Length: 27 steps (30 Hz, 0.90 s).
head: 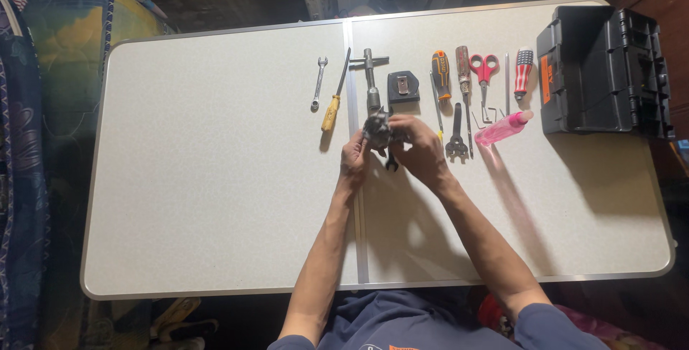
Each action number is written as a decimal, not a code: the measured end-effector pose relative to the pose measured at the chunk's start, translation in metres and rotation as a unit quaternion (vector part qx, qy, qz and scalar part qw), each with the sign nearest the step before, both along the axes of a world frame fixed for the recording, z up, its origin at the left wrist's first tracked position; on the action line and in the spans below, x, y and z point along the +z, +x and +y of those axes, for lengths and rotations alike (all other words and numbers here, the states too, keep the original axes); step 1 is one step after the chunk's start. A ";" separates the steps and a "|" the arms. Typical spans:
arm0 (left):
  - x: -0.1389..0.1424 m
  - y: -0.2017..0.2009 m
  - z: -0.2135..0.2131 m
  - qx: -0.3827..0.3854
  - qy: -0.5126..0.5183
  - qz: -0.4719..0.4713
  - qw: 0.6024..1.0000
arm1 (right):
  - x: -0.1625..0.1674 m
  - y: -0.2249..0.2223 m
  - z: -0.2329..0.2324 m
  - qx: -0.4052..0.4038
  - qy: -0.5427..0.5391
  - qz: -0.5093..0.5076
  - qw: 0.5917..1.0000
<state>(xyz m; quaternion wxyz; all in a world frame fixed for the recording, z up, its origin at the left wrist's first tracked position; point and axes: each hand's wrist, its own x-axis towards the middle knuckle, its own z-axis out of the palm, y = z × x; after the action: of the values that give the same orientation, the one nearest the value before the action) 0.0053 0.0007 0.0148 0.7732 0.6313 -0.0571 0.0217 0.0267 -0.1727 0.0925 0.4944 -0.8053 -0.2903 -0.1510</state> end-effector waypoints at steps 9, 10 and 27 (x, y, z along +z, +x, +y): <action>0.003 -0.002 -0.002 0.061 -0.007 -0.013 0.998 | 0.011 0.008 -0.010 -0.088 0.027 0.043 0.995; 0.003 -0.001 -0.002 0.052 -0.021 -0.006 0.998 | 0.009 0.006 -0.008 -0.051 0.006 0.046 0.998; 0.008 -0.001 -0.005 0.026 0.007 0.059 0.998 | 0.009 0.002 -0.002 -0.028 -0.056 0.067 0.996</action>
<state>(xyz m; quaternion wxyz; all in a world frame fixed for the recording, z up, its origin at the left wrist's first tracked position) 0.0042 -0.0045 0.0224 0.7699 0.6381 0.0045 0.0042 0.0292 -0.1746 0.1013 0.4628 -0.8477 -0.2418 -0.0941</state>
